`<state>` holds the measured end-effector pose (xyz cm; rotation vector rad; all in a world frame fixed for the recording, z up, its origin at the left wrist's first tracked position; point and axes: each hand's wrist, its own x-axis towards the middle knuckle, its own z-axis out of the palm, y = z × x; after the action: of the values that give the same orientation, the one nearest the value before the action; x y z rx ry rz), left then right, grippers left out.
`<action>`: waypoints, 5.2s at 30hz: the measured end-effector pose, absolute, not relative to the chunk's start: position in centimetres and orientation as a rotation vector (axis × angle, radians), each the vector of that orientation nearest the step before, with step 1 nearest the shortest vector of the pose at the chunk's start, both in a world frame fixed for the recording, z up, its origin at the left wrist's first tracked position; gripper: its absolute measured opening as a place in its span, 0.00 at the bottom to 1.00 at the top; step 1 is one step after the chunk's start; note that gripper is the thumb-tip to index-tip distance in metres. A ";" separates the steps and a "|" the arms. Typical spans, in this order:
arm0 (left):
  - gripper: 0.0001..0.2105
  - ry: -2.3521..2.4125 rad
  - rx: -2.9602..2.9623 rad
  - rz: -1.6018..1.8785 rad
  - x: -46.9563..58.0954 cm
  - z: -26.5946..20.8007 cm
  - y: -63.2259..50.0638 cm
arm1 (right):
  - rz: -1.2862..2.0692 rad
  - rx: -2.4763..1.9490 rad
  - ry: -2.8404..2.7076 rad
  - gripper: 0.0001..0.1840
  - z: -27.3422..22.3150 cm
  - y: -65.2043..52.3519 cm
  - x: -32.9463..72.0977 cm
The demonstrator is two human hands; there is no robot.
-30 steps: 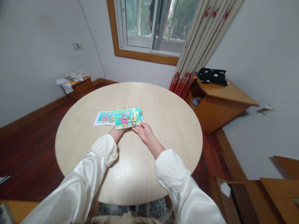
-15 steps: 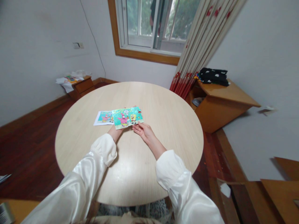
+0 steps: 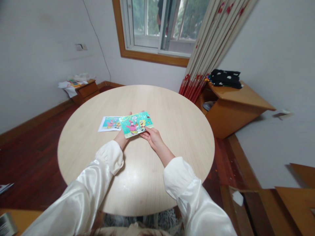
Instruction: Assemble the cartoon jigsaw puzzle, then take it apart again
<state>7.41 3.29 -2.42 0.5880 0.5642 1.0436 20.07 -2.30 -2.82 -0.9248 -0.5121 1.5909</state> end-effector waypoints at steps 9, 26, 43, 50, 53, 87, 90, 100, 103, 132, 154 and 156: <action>0.29 0.318 0.456 0.908 7.4 -1.6 4.5 | 1.489 -0.947 -0.485 0.03 -2.7 -1.7 21.2; 0.40 0.360 0.602 0.920 7.2 -1.2 4.4 | 1.398 -0.986 -0.447 0.08 -2.2 -1.2 22.2; 0.44 0.338 0.793 0.888 7.2 -2.5 4.8 | 1.406 -0.920 -0.650 0.16 -4.0 -0.6 22.5; 0.45 0.406 0.793 0.877 7.5 -3.1 5.3 | 1.309 -0.938 -0.633 0.18 -4.2 -0.2 22.8; 0.44 0.462 0.780 0.883 7.8 -3.2 5.3 | 1.268 -0.939 -0.632 0.19 -4.3 -0.1 23.0; 0.16 0.820 1.101 1.093 8.6 -4.0 5.1 | 1.108 -1.090 -0.687 0.19 -4.5 0.8 24.1; 0.18 0.804 1.091 1.071 8.6 -4.0 5.0 | 1.131 -1.075 -0.681 0.21 -4.3 0.7 24.0; 0.07 0.799 1.075 1.065 8.6 -3.8 5.0 | 1.147 -1.030 -0.723 0.19 -4.0 0.3 23.9; 0.08 0.792 1.057 1.053 8.8 -3.8 4.9 | 1.160 -1.039 -0.717 0.18 -4.0 0.3 23.9; 0.25 0.776 1.003 0.983 9.1 -3.5 4.5 | 1.213 -1.071 -0.776 0.17 -4.2 0.4 23.8; 0.04 0.907 1.478 0.971 8.6 -2.2 4.7 | 0.676 -1.413 -1.541 0.22 -4.2 -0.4 25.4; 0.04 0.873 1.493 0.935 8.7 -1.9 4.4 | 0.761 -1.363 -1.462 0.20 -4.4 -0.1 25.1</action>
<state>8.67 4.45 -1.87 1.4925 0.8729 0.9347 25.10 -0.13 -4.39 -1.3634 -1.4616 0.7610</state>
